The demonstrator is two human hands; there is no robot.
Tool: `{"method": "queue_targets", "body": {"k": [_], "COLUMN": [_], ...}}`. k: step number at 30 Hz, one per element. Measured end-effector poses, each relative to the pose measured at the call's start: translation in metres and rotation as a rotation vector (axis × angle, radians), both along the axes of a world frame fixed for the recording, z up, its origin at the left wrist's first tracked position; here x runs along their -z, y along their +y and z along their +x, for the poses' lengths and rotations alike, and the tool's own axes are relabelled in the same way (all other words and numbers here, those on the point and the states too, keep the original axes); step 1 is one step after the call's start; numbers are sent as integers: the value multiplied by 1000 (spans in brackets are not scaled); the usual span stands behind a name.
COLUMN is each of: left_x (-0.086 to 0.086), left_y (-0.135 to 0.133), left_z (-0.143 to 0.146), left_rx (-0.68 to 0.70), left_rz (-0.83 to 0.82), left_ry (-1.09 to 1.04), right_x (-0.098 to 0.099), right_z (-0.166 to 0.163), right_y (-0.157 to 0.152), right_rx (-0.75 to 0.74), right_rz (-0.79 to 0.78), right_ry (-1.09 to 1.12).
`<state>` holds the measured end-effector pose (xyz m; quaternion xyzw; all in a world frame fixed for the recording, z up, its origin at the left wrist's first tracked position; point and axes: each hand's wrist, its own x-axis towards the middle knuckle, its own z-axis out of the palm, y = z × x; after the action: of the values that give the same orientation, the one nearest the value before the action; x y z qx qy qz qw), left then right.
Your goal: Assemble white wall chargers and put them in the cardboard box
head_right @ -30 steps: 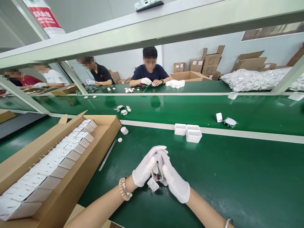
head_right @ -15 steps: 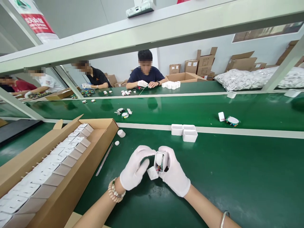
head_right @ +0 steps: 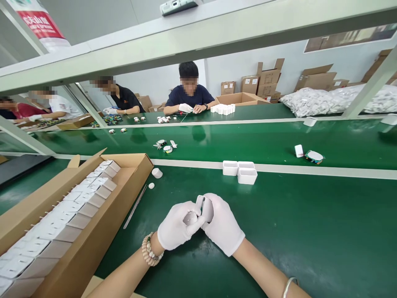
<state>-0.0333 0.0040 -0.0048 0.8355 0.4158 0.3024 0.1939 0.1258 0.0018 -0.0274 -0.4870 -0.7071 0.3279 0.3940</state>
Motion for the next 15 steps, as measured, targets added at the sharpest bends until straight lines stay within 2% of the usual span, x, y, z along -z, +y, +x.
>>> {"method": "queue_targets", "body": {"k": [5,9,10,12,15], "left_x": [-1,-11,-14,-19,-20], "left_y": [-4,-3,-2,0,2], "left_z": [0,-8,-12,-17,-19], "left_rx": [-26,-321,-359,-328,-258], "left_rz": [74,80,61,-3,-84], "left_ry": [-68,-550,-667,-792,-801], "right_x": [0,5,6,9,13], "right_z": [0,9,12,14,13], "right_y": [1,9,10,13,12], "right_rx": [10,109,132,147,124], "right_rz": [-67,-191,-207,-214,-175], "right_ry": [-24,-9,-16,-56,-122]}}
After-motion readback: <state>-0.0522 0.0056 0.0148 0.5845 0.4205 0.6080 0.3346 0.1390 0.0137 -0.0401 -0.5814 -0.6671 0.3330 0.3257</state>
